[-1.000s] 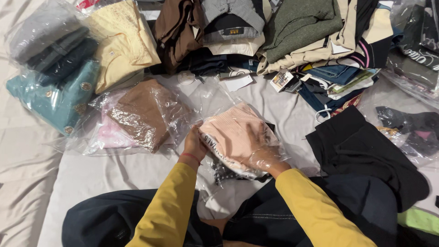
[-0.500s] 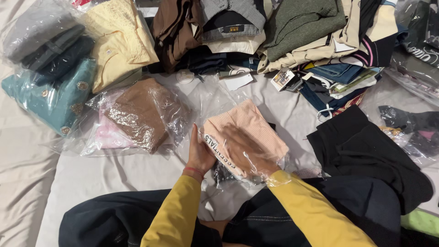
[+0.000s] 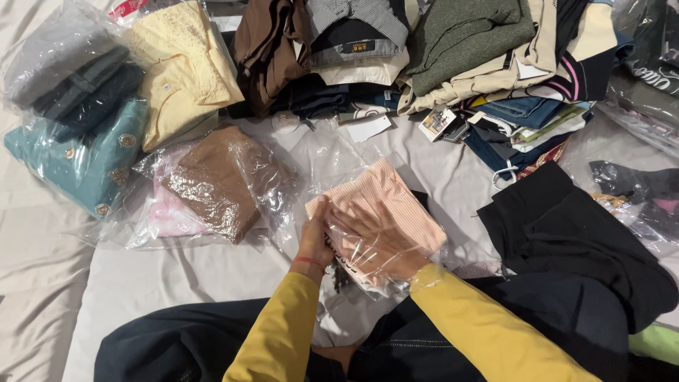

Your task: The person sits on a bed and folds clothing items one at a time, then wraps each folded garment in a clear plastic bag and places the wrapped items in a pile with other packaged clothes.

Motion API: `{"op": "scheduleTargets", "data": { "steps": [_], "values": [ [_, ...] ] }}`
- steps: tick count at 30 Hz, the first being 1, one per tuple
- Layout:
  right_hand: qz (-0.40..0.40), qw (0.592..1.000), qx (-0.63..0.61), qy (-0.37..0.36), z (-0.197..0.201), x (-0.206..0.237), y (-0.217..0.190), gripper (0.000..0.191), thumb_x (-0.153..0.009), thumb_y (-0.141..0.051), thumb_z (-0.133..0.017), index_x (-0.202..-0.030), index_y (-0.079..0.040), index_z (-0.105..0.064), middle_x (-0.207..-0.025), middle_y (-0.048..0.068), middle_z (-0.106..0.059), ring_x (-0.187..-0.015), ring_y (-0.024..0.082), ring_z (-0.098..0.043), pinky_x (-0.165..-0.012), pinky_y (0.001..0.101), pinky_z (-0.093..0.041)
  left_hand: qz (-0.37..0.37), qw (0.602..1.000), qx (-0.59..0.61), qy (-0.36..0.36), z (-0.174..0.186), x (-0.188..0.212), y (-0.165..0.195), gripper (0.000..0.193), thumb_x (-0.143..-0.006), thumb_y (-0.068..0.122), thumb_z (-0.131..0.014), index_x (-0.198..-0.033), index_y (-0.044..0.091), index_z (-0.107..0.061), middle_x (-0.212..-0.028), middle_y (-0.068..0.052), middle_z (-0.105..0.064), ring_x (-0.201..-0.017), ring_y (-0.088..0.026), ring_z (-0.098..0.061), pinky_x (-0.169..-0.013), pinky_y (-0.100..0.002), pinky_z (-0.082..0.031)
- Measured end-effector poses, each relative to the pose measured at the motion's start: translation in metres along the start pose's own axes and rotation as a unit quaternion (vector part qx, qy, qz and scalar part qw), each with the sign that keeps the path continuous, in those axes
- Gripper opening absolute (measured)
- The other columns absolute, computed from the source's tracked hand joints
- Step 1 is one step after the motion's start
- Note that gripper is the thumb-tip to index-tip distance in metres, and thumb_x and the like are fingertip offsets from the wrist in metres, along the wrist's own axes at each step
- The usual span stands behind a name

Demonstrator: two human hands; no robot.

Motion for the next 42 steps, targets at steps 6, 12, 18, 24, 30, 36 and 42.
{"op": "scheduleTargets", "data": {
  "steps": [6, 12, 18, 24, 30, 36, 42],
  "values": [
    [-0.205, 0.967, -0.088, 0.122, 0.011, -0.003, 0.033, 0.068, -0.098, -0.048, -0.050, -0.156, -0.016, -0.034, -0.166, 0.014, -0.024, -0.151, 0.038, -0.021, -0.112, 0.0692, -0.015, 0.003, 1.000, 0.002, 0.021, -0.008, 0.010, 0.005, 0.062, -0.093, 0.051, -0.063, -0.128, 0.000, -0.059, -0.116, -0.014, -0.071, -0.101, -0.028, -0.071, -0.088, -0.045, -0.060],
    [-0.374, 0.922, -0.102, 0.013, 0.001, -0.022, 0.054, 0.072, -0.096, -0.050, -0.051, -0.156, -0.016, -0.034, -0.166, 0.015, -0.022, -0.153, 0.035, -0.018, -0.110, 0.0677, -0.017, -0.057, 0.996, 0.058, 0.038, -0.001, -0.002, 0.003, 0.054, -0.097, 0.041, -0.063, -0.129, -0.003, -0.058, -0.118, -0.017, -0.070, -0.102, -0.030, -0.070, -0.090, -0.046, -0.058],
    [-0.367, 0.928, -0.048, -0.036, -0.003, -0.015, 0.060, 0.095, -0.083, -0.079, -0.055, -0.159, -0.029, -0.029, -0.170, 0.018, -0.011, -0.156, 0.033, -0.010, -0.117, 0.0644, -0.013, -0.069, 0.987, 0.124, 0.072, 0.010, -0.022, -0.005, 0.045, -0.101, 0.033, -0.056, -0.128, -0.003, -0.057, -0.117, -0.017, -0.070, -0.101, -0.031, -0.069, -0.092, -0.047, -0.058],
    [-0.170, 0.985, -0.010, -0.027, -0.007, 0.011, 0.026, 0.104, -0.084, -0.083, -0.054, -0.162, -0.022, -0.023, -0.169, 0.024, -0.007, -0.155, 0.041, 0.000, -0.116, 0.0720, 0.008, -0.027, 0.994, 0.097, 0.037, 0.013, -0.022, 0.002, 0.050, -0.105, 0.042, -0.047, -0.131, 0.001, -0.057, -0.124, -0.016, -0.069, -0.109, -0.031, -0.067, -0.098, -0.047, -0.055],
    [-0.127, 0.991, 0.009, 0.049, 0.012, 0.035, -0.006, 0.093, -0.077, -0.085, -0.054, -0.156, -0.040, -0.032, -0.167, 0.012, -0.012, -0.152, 0.044, 0.001, -0.113, 0.0727, 0.009, -0.020, 0.997, 0.076, -0.014, 0.000, 0.000, 0.017, 0.056, -0.098, 0.053, -0.047, -0.135, 0.012, -0.055, -0.135, -0.012, -0.064, -0.122, -0.032, -0.061, -0.108, -0.049, -0.048],
    [-0.161, 0.986, -0.017, 0.034, 0.014, 0.018, 0.003, 0.093, -0.077, -0.083, -0.060, -0.155, -0.039, -0.037, -0.167, 0.012, -0.011, -0.149, 0.047, 0.004, -0.109, 0.0757, 0.009, 0.083, 0.996, -0.003, -0.039, 0.012, 0.022, 0.022, 0.075, -0.086, 0.067, -0.064, -0.129, 0.005, -0.063, -0.122, -0.011, -0.069, -0.114, -0.027, -0.065, -0.103, -0.044, -0.049],
    [-0.231, 0.967, -0.014, -0.102, -0.014, -0.009, 0.018, 0.088, -0.076, -0.083, -0.061, -0.150, -0.041, -0.040, -0.171, 0.007, -0.009, -0.156, 0.041, 0.007, -0.114, 0.0748, 0.010, 0.109, 0.991, -0.082, -0.013, 0.018, 0.024, 0.015, 0.065, -0.082, 0.060, -0.070, -0.125, 0.012, -0.066, -0.107, -0.003, -0.071, -0.101, -0.019, -0.067, -0.090, -0.037, -0.053]
  ]
}}
Point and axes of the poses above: each hand's wrist, its own x-axis away from the middle knuckle, its own z-axis out of the back of the hand, y = z × x, the point moved 5 cm from there along -x, towards the middle knuckle
